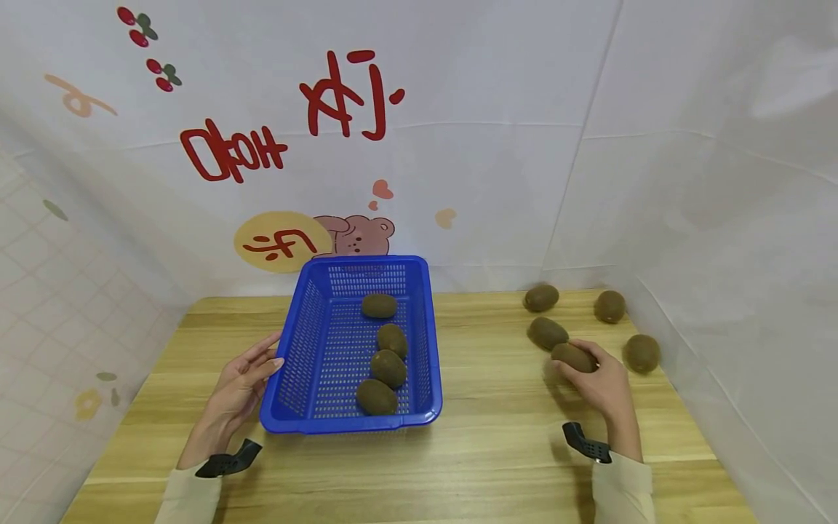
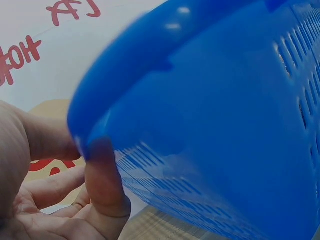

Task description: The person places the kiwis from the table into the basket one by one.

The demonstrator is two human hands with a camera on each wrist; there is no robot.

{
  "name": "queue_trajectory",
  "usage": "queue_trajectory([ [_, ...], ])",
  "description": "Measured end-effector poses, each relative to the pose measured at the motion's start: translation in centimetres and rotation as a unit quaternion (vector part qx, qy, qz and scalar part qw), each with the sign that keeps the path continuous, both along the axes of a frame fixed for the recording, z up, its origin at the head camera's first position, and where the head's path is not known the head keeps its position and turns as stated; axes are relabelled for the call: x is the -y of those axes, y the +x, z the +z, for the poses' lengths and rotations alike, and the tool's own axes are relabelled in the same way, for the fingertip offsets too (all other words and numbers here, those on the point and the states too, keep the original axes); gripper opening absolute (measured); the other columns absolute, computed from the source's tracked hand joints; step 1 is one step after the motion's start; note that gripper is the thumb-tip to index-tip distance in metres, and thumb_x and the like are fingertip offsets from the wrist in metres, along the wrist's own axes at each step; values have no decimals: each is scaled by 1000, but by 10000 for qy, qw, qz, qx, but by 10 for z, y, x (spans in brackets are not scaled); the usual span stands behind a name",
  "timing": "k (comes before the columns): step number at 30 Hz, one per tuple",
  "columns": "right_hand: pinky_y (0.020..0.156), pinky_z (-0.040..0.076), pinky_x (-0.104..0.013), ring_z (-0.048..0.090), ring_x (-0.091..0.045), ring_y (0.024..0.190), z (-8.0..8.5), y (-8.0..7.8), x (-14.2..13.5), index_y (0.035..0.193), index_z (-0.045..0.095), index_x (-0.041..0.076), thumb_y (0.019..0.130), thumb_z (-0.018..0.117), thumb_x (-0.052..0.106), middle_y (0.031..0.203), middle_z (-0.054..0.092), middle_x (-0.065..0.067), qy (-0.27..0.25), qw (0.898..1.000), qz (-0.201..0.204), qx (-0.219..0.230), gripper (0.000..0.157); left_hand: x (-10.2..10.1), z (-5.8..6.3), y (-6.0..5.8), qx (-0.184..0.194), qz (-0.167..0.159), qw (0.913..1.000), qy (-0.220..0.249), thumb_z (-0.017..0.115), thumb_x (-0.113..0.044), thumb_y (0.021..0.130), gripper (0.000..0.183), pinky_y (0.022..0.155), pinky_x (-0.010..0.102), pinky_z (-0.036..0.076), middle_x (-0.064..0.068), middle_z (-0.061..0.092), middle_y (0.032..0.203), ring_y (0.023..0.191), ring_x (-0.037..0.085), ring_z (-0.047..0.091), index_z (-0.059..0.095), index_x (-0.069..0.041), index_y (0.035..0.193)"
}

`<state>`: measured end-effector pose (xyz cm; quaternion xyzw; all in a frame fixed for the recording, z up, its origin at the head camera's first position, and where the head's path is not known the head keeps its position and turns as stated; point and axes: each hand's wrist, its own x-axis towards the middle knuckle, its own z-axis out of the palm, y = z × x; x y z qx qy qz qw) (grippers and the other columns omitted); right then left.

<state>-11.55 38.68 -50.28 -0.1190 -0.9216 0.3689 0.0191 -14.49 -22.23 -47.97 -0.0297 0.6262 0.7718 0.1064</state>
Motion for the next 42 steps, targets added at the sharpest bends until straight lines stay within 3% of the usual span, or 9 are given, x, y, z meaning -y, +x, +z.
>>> queue_trajectory([
  [6,82,49,-34,56,-40,122,11,-4,13,146,57,17,87,76,57,147,55,-22,32,9994,-1,-343,73,1,3,2,-39,-15,10000,16,66,-3,98,71,80,23,62,-1,65,111,94,8,71,31,-4,160],
  [11,70,50,-19,59,-20,105,15,-7,25,142,61,18,88,78,52,138,62,-19,65,9977,104,-666,67,0,5,3,6,2,10000,-75,67,-4,98,71,80,22,62,-2,65,112,95,9,70,33,-5,160],
  [15,69,53,-20,57,-13,100,17,-9,36,144,60,20,88,78,50,138,61,-16,-160,9969,218,-745,65,0,4,3,28,54,9999,-94,67,-4,98,70,78,20,61,-3,66,111,94,8,70,34,-6,160],
  [29,78,52,-25,62,-33,112,33,-25,78,143,60,20,88,80,45,137,63,-16,-458,9901,613,-1173,63,-3,3,2,-5,-10,10000,44,66,1,97,71,75,20,61,-4,65,107,92,8,70,32,-2,160],
  [42,78,56,-34,67,-35,106,42,-53,108,141,62,22,88,81,44,135,63,-15,-632,9834,1092,-1307,61,-2,3,1,-10,33,10000,-44,66,-2,97,71,81,24,62,-3,65,110,93,6,70,32,-3,160],
])
